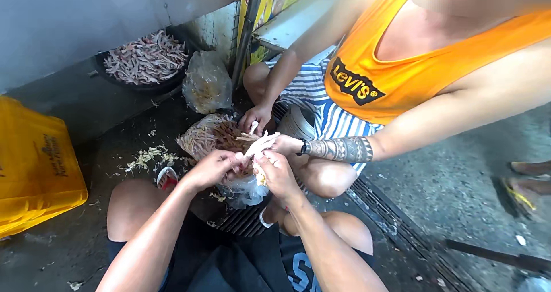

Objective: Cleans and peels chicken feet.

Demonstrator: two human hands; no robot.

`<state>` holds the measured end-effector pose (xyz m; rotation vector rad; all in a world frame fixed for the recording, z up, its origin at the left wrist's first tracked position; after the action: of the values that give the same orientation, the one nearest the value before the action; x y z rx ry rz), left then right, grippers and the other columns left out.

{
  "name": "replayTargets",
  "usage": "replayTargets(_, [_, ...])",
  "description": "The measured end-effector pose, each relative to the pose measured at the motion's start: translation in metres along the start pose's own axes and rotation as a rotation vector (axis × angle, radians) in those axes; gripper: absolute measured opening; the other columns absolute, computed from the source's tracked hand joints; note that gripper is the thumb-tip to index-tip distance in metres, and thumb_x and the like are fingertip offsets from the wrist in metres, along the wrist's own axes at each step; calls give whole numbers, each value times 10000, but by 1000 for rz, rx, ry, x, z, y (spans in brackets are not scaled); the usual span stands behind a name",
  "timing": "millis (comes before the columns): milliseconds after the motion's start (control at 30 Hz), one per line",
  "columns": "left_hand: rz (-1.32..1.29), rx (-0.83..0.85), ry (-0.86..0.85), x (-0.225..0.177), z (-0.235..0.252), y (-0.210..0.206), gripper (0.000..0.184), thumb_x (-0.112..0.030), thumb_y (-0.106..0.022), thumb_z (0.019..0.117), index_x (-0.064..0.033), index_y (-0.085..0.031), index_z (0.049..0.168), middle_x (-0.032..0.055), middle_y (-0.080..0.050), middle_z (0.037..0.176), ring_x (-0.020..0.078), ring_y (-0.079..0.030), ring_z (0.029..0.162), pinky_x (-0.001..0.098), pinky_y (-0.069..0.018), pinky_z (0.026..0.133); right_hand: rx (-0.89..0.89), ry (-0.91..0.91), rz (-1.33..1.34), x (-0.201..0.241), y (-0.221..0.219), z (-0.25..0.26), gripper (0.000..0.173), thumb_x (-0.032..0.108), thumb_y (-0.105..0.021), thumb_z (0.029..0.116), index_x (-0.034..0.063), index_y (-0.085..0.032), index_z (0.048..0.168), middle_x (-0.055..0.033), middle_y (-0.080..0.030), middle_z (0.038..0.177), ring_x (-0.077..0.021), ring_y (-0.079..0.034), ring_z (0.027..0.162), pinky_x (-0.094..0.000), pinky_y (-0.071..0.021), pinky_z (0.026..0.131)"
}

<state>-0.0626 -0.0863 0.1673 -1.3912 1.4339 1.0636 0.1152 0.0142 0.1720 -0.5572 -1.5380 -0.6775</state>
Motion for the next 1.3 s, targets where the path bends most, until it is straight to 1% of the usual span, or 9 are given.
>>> replayTargets(300, [-301, -96, -5, -4, -3, -5, 359, -243, -384, 1072, -140, -553, 774, -68, -465, 612, 45, -414, 500, 221, -350, 470, 313, -112, -173, 14, 2, 5, 309, 264, -509, 1031, 133, -630, 778, 58, -538, 620, -48, -528, 539, -245, -470, 524])
replayTargets(467, [-494, -588, 148, -6, -6, 47, 359, -297, -351, 1103, -152, -516, 818, -62, -432, 581, 44, -374, 457, 201, -340, 439, 417, -49, -17, 19, 13, -6, 300, 237, -495, 1026, 127, -613, 773, 51, -539, 631, -51, -511, 541, -234, -438, 509])
replayTargets(567, [-25, -812, 177, 11, -6, 75, 425, -332, -338, 1104, -89, -529, 812, 9, -435, 598, 121, -405, 475, 288, -380, 458, 349, -42, 11, 20, 20, -7, 263, 195, -503, 1014, 128, -649, 805, 50, -594, 668, -49, -555, 572, -230, -479, 535])
replayTargets(633, [384, -728, 369, 22, -5, 70, 479, -328, -385, 1093, 32, -659, 937, 187, -623, 811, 319, -618, 735, 534, -522, 700, 270, -34, 46, 18, 23, -4, 250, 149, -486, 984, 121, -670, 816, 44, -639, 714, -56, -597, 618, -244, -523, 583])
replayTargets(700, [510, -524, 594, 42, 4, 56, 519, -398, -415, 1078, 42, -687, 1040, 238, -682, 1019, 376, -673, 963, 613, -520, 876, 229, -29, 105, 18, 25, 0, 256, 129, -463, 968, 108, -685, 842, 33, -653, 735, -70, -609, 628, -256, -540, 596])
replayTargets(833, [332, -508, 789, 72, 12, 51, 461, -420, -472, 1061, -1, -653, 1121, 143, -622, 917, 237, -583, 713, 446, -515, 671, 227, -32, 173, 23, 29, 3, 254, 101, -446, 945, 85, -693, 892, 34, -638, 709, -71, -589, 585, -259, -535, 570])
replayTargets(967, [13, -851, 509, 49, 27, 106, 442, -403, -464, 1085, -1, -649, 1086, 47, -546, 734, 136, -478, 540, 322, -472, 534, 153, -39, 105, 21, 42, 10, 234, 81, -451, 918, 72, -678, 861, -9, -706, 775, -87, -630, 617, -248, -540, 576])
replayTargets(1100, [28, -988, 178, -8, 45, 169, 520, -511, -387, 1091, -104, -563, 1362, 80, -621, 949, 150, -533, 601, 349, -506, 556, 73, -46, 144, 24, 49, 12, 232, 69, -453, 908, 48, -683, 878, -43, -726, 816, -151, -702, 705, -318, -614, 672])
replayTargets(1300, [-38, -1006, 3, -14, 37, 126, 348, -345, -516, 1080, -84, -535, 1309, 42, -635, 872, 116, -575, 590, 289, -530, 546, 28, 24, 298, 29, 54, 10, 207, 43, -465, 877, 42, -671, 857, -81, -708, 940, -156, -670, 682, -316, -603, 610])
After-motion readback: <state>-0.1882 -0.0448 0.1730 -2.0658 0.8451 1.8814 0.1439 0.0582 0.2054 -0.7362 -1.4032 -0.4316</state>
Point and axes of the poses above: each hand's wrist, its own z-axis towards the middle knuckle, its own y-axis out of the back of the hand, x = y × z, the point moved 2 cm from there along z, towards the middle knuckle
